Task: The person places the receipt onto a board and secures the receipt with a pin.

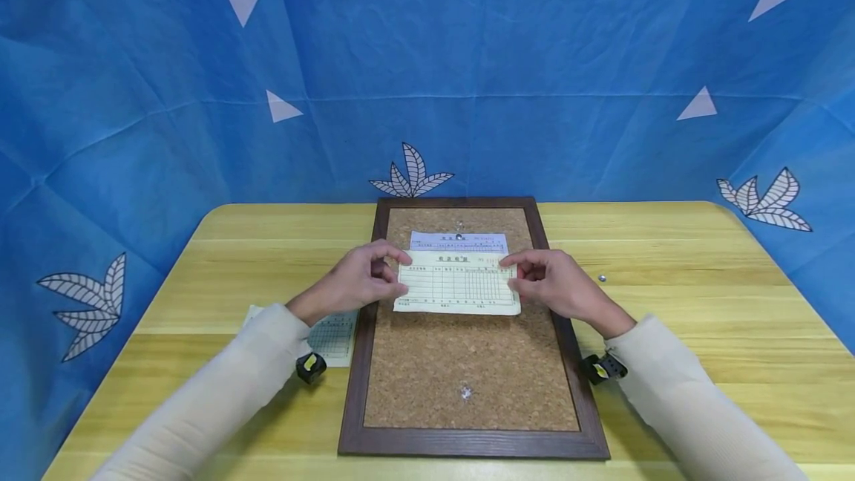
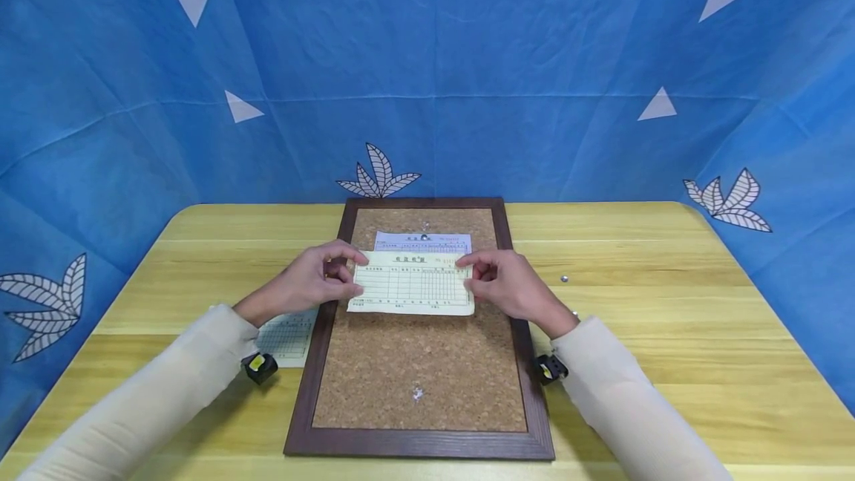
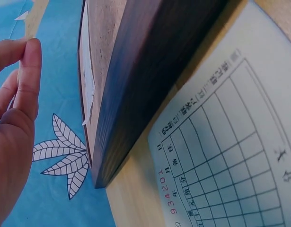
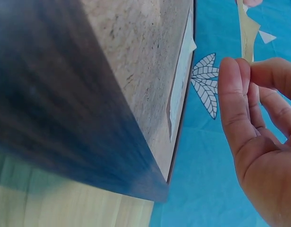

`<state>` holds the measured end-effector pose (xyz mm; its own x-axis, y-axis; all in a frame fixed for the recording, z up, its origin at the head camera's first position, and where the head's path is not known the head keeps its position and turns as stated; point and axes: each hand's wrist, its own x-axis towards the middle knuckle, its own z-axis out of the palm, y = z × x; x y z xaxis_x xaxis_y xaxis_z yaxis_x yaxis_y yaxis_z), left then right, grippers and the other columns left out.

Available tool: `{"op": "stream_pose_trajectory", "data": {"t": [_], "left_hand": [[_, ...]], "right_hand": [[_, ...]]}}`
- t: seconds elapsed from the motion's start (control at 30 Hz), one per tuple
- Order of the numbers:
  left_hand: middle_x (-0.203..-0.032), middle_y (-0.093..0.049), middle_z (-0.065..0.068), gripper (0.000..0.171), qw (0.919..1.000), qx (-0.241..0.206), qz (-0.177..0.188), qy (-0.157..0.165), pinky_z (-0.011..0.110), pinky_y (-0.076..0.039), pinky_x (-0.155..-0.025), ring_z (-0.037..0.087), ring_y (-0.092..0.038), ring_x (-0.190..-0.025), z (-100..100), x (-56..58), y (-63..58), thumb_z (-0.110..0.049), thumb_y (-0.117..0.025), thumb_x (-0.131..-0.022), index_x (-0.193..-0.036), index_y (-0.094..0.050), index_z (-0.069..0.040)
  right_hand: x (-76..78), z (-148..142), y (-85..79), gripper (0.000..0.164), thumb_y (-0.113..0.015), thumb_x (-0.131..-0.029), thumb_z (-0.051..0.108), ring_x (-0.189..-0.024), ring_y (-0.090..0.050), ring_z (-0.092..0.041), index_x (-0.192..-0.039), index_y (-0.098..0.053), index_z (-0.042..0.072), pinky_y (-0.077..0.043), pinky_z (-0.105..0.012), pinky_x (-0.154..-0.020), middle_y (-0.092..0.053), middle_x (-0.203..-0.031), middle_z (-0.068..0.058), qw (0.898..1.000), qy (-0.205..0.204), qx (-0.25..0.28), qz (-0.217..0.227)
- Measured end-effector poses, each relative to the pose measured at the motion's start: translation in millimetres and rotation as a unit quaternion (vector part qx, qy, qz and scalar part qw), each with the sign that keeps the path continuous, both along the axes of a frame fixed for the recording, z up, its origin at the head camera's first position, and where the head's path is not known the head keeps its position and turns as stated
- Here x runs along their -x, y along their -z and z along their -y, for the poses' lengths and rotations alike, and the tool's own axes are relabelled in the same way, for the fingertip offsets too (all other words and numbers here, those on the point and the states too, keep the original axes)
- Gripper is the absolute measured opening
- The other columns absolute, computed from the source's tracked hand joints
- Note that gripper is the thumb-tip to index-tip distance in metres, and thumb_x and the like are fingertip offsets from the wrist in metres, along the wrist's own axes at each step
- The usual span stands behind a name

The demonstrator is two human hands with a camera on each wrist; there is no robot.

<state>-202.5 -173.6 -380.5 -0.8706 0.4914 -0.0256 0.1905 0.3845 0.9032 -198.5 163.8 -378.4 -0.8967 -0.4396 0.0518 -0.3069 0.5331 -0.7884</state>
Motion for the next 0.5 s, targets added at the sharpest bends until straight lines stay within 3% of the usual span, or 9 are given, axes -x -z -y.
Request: {"op": "stream_pose_trajectory", "data": {"t": [0.23,0.5], "left_hand": [[-0.116,-0.056,0.011,0.041,1.0000,0.001,0.006,-0.007,0.028,-0.052,-0.067,0.020,-0.063,-0.084,-4.3,-1.4,-0.8,-0.002,-0.075,-0.087,-0.125,-0.061,-0.001],[-0.141,-0.044,0.016,0.041,0.9997,-0.004,0.022,-0.004,0.027,-0.053,-0.069,0.018,-0.062,-0.084,-7.5,-2.4,3.0,0.005,-0.073,-0.086,-0.125,-0.059,0.002]], "right_hand": [[0.0,-2.2,1.6,0.030,-0.066,-0.093,0.001,-0.065,-0.056,-0.018,-0.122,-0.066,-0.004,-0.043,-0.027,-0.054,-0.060,-0.081,-0.006,1.000,-0.006,0.001,0.009],[0.7,-5.3,3.4,0.034,-0.065,-0.095,0.004,-0.060,-0.048,-0.013,-0.128,-0.064,-0.005,-0.038,-0.027,-0.052,-0.060,-0.080,-0.006,0.999,-0.021,-0.011,0.024]]}}
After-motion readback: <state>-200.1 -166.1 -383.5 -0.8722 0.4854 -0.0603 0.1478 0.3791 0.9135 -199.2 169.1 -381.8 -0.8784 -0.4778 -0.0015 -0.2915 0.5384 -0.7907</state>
